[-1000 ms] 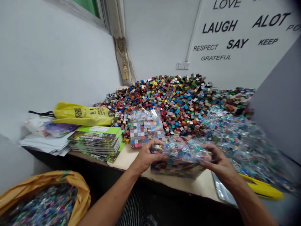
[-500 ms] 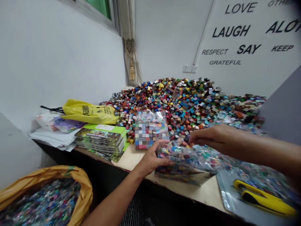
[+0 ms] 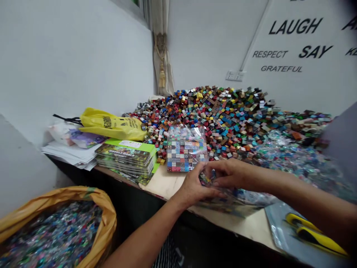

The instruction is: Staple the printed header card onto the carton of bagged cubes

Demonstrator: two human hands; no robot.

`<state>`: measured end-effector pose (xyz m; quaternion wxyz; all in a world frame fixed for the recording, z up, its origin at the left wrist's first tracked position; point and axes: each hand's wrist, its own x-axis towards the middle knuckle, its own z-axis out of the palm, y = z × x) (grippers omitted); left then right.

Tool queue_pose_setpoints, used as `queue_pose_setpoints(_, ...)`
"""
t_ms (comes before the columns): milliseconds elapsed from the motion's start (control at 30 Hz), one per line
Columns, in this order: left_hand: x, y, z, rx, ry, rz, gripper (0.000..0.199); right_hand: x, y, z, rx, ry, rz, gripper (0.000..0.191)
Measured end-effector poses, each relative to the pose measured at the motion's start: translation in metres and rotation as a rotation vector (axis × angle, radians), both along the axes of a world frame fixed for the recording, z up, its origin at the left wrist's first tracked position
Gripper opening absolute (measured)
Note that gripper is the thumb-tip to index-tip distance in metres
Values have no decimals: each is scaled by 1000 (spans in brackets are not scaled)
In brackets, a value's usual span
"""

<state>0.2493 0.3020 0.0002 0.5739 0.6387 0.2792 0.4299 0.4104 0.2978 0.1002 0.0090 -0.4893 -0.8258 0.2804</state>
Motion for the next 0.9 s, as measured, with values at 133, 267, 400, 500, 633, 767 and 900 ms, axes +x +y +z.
queue_pose_setpoints(133,5,3,3,19,62,82,60,-6,4,-1,38,-27,-41,10)
queue_pose_setpoints(267,11,4,8,3,6,92,52,9,1,23,-39,27,-3,23)
queue_pose_setpoints(400,12,0,13,-72,18,98,48,40,-12,54,-31,26,-79,19)
queue_pose_setpoints(500,12,-3,16,-40,43,141,43,55,-20,56,-142,-98,-102,15)
queue_pose_setpoints(633,12,-3,17,-51,5,71,38,60,-18,32,-211,-110,-77,15)
queue_pose_setpoints(767,11,-2,18,-19,12,58,33,58,-8,18,-194,-123,-94,12)
queue_pose_setpoints(900,11,0,15,40,56,108,30,60,-16,41,-222,-72,-115,15)
